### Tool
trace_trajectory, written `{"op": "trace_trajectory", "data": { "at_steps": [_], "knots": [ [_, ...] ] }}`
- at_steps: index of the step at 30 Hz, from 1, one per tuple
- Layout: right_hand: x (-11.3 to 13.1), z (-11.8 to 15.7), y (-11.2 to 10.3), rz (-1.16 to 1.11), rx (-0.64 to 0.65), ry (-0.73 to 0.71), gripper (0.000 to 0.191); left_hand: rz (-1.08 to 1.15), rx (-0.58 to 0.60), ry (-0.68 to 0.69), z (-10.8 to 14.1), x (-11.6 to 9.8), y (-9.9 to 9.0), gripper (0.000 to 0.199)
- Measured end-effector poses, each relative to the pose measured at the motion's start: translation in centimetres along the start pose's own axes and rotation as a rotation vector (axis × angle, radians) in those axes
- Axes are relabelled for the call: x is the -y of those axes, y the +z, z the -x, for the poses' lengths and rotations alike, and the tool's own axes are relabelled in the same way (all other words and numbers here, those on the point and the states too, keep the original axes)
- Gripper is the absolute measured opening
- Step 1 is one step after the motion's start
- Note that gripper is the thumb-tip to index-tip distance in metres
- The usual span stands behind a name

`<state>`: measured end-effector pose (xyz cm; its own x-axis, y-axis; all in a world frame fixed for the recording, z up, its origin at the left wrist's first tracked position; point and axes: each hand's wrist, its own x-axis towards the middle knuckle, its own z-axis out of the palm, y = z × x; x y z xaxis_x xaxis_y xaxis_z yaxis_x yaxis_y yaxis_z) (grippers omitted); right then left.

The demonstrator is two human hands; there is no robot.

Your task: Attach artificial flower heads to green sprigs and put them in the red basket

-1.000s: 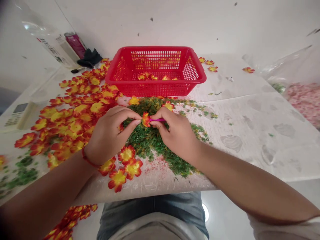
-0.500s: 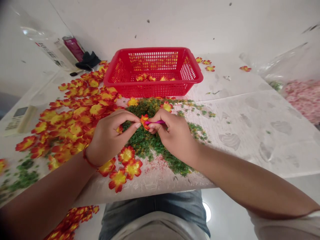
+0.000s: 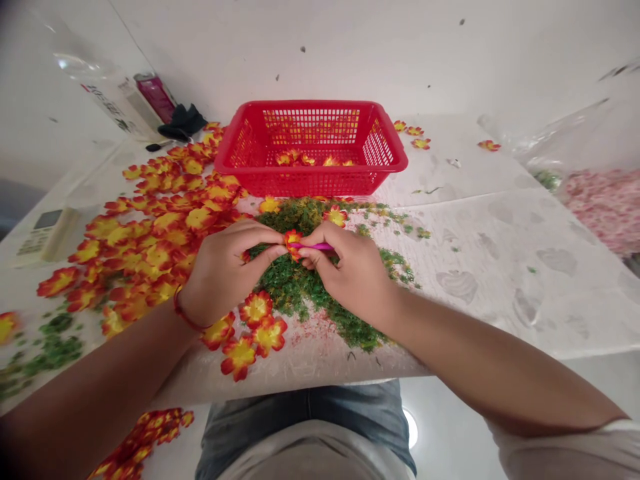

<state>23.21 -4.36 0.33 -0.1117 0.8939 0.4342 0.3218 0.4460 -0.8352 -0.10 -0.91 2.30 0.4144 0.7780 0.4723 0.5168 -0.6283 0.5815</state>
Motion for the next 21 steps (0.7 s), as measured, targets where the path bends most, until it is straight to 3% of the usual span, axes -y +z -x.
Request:
{"op": "trace_trajectory", "data": {
  "at_steps": [4, 6, 10, 13, 14, 16, 18, 20, 21],
  "knots": [
    [0.2, 0.0, -0.1, 0.018, -0.035, -0.084, 0.007, 0.034, 0.015, 0.049, -0.1, 0.4, -0.1, 0.009],
    [0.4, 0.1, -0.3, -0.001, -0.108, -0.149, 0.007, 0.011, -0.032, 0.103, -0.2, 0.4, -0.7, 0.005],
    [0.3, 0.2, -0.9, -0.072, -0.331, -0.333, 0.013, -0.070, -0.396, 0.261, -1.6, -0.4, -3.1, 0.006],
    [0.3, 0.2, -0.9, -0.082, -0.383, -0.384, 0.016, -0.177, -0.632, 0.474, -5.3, -1.2, -4.9, 0.008],
    [0.4, 0.2, -0.8, -0.056, -0.372, -0.379, 0.016, -0.245, -0.648, 0.465, -7.0, -1.2, -5.3, 0.009],
    [0.7, 0.1, -0.6, -0.018, -0.342, -0.352, 0.017, -0.394, -0.558, 0.357, -10.8, -0.6, -5.6, 0.011],
    [0.8, -0.1, -0.5, -0.019, -0.299, -0.320, 0.016, -0.484, -0.369, 0.120, -14.0, 0.6, -5.2, 0.012],
    [0.7, -0.3, -0.5, -0.025, -0.264, -0.293, 0.014, -0.519, -0.255, -0.063, -15.3, 1.8, -4.5, 0.048],
    [0.6, -0.3, -0.5, -0.029, -0.251, -0.270, 0.012, -0.503, -0.254, -0.065, -15.1, 2.2, -4.0, 0.060]
  ]
}}
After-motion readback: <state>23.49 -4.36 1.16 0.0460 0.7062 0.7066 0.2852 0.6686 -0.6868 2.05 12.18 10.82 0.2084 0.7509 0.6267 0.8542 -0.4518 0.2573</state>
